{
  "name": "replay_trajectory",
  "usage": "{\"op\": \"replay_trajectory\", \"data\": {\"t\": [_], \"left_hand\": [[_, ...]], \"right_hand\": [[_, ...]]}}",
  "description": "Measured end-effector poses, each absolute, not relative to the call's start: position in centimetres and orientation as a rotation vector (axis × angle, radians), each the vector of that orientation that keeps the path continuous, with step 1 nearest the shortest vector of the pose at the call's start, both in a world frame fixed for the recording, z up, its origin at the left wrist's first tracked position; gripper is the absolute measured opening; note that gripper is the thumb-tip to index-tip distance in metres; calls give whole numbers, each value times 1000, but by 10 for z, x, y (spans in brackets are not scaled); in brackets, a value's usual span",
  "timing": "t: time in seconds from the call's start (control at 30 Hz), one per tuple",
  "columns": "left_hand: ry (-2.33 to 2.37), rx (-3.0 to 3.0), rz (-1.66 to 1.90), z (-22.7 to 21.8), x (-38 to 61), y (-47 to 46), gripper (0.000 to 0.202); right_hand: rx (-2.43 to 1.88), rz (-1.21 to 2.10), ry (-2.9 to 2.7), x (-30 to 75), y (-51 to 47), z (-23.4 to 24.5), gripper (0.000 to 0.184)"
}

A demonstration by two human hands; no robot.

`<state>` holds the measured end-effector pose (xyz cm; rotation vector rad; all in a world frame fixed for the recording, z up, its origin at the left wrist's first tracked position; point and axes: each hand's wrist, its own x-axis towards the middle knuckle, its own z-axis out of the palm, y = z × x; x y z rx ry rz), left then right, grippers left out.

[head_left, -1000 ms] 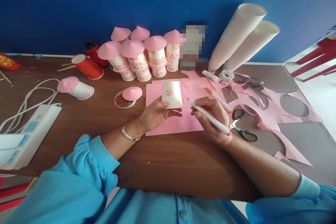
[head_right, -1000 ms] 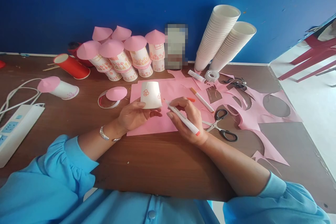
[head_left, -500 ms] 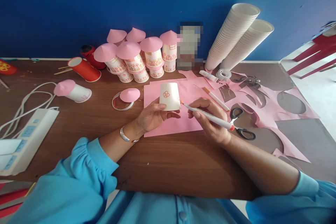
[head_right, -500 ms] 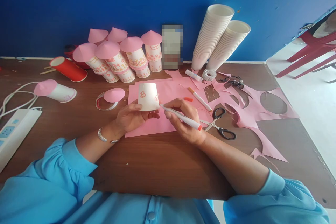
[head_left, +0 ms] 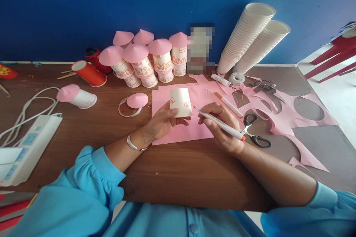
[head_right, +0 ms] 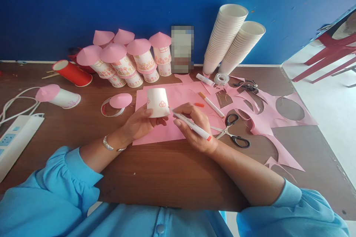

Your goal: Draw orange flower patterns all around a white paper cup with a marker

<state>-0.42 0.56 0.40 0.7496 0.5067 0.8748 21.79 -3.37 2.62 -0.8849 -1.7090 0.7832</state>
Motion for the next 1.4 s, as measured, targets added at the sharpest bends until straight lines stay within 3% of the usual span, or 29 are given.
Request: {"op": "replay_trajectory", "data": {"t": [0.43,0.7,1.4], "left_hand": [[519,775,826,5,-3,5,38],[540,825,836,2,-3,3,29],[573,935,786,1,-2,2,36]], "right_hand": [[-789,758,-1781,215,-37,28,21],[-748,456,-1919,212,-38,28,10],[-751,315,-1961,211,-35,27,11]]}}
